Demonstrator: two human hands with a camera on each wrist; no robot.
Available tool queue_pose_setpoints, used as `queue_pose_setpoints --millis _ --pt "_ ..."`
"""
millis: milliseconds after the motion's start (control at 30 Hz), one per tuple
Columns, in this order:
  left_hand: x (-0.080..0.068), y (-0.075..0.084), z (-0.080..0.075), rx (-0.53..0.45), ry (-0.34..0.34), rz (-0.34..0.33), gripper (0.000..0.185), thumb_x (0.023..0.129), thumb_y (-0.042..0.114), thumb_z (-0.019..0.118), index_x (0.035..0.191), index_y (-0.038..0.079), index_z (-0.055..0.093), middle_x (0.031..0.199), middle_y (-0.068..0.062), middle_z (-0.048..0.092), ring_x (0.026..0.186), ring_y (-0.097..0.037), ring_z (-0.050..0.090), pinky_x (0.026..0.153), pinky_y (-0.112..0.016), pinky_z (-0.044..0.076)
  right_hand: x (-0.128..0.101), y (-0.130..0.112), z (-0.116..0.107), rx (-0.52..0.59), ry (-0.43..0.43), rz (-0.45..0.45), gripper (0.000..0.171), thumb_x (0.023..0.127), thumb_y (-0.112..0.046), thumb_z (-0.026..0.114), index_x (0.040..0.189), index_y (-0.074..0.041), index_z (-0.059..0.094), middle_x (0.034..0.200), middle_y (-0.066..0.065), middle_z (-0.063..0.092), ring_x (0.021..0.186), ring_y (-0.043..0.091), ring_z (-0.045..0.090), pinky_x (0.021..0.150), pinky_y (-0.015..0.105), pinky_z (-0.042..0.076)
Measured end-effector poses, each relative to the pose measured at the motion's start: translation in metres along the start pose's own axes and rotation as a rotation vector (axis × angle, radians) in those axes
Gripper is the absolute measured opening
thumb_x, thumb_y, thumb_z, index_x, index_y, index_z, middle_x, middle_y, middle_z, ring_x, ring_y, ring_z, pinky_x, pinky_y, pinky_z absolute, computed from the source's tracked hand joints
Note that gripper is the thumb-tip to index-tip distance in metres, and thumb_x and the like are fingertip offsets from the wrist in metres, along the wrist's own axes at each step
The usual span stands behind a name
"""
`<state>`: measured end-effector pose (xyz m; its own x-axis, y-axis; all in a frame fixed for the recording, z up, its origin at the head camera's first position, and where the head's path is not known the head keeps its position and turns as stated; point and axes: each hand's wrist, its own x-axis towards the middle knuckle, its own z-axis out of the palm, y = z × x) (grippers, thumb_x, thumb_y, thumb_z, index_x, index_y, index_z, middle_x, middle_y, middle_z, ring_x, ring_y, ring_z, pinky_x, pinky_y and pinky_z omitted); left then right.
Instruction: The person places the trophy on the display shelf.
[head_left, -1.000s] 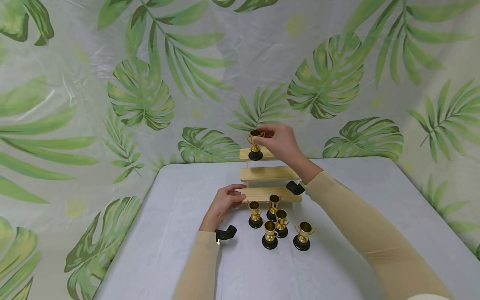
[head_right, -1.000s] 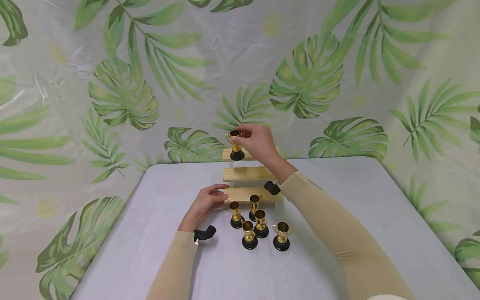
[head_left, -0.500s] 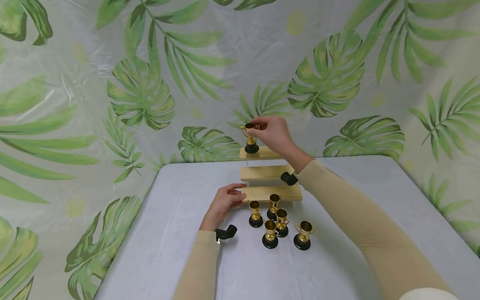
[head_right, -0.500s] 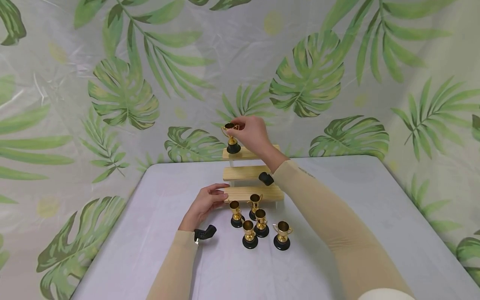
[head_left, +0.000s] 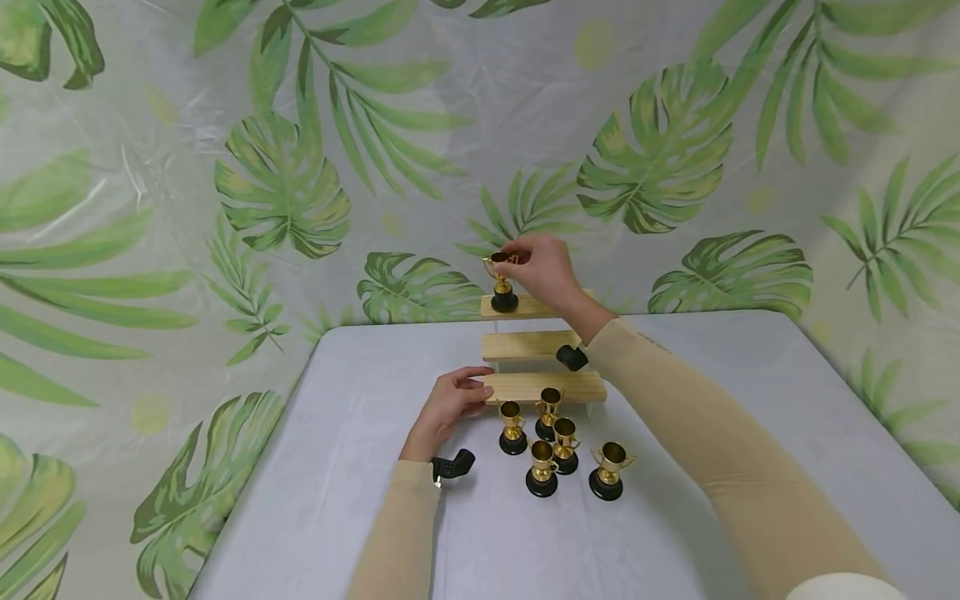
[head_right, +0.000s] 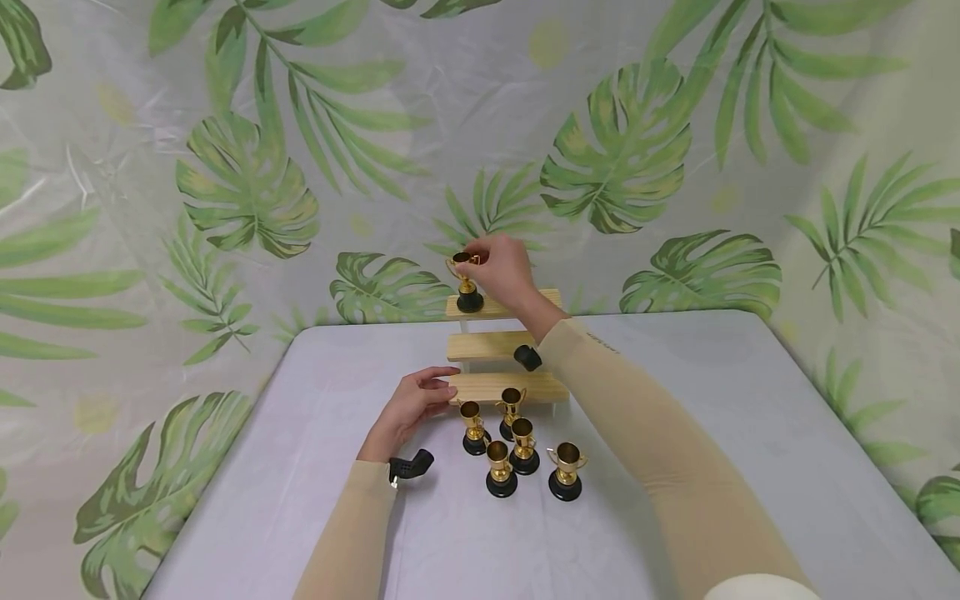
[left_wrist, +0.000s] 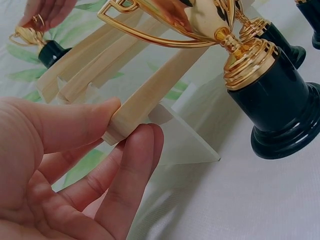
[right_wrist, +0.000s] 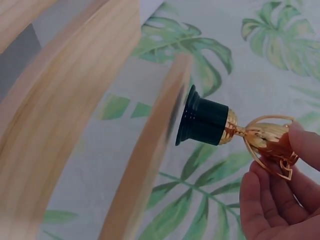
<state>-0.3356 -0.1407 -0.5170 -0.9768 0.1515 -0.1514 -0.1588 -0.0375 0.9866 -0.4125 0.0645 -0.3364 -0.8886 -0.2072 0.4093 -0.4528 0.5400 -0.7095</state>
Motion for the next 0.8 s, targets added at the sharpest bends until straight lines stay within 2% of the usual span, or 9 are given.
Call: queue_pose_setpoints --millis 200,500,800 --pt "0.001 -0.001 0.000 -0.004 -0.003 0.002 0.040 0.086 0.004 0.079 0.125 0.007 0.070 0.098 -0.010 0.066 0.080 -0.018 0.068 0.073 -0.032 0.059 0.001 0.009 0.005 0.010 -0.001 0.014 0.034 0.090 -0.026 0.079 0.119 -0.009 0.073 0.104 0.006 0.070 0.092 0.020 0.064 0.077 0.039 0.055" --pt "0.000 0.000 0.000 -0.004 -0.004 0.001 0.039 0.088 0.004 0.078 0.126 0.006 0.070 0.099 -0.010 0.067 0.080 -0.018 0.069 0.074 -0.032 0.059 0.002 0.010 0.006 0.044 -0.004 0.011 0.035 0.091 -0.028 0.079 0.120 -0.010 0.072 0.105 0.005 0.070 0.092 0.020 0.064 0.078 0.039 0.055" --pt "0.001 0.000 -0.001 0.003 -0.008 -0.003 0.041 0.087 0.005 0.078 0.127 0.006 0.069 0.099 -0.011 0.067 0.083 -0.019 0.069 0.077 -0.035 0.059 0.003 0.013 0.008 0.021 -0.004 -0.002 0.038 0.091 -0.029 0.078 0.123 -0.010 0.071 0.103 0.006 0.070 0.091 0.020 0.063 0.077 0.040 0.054"
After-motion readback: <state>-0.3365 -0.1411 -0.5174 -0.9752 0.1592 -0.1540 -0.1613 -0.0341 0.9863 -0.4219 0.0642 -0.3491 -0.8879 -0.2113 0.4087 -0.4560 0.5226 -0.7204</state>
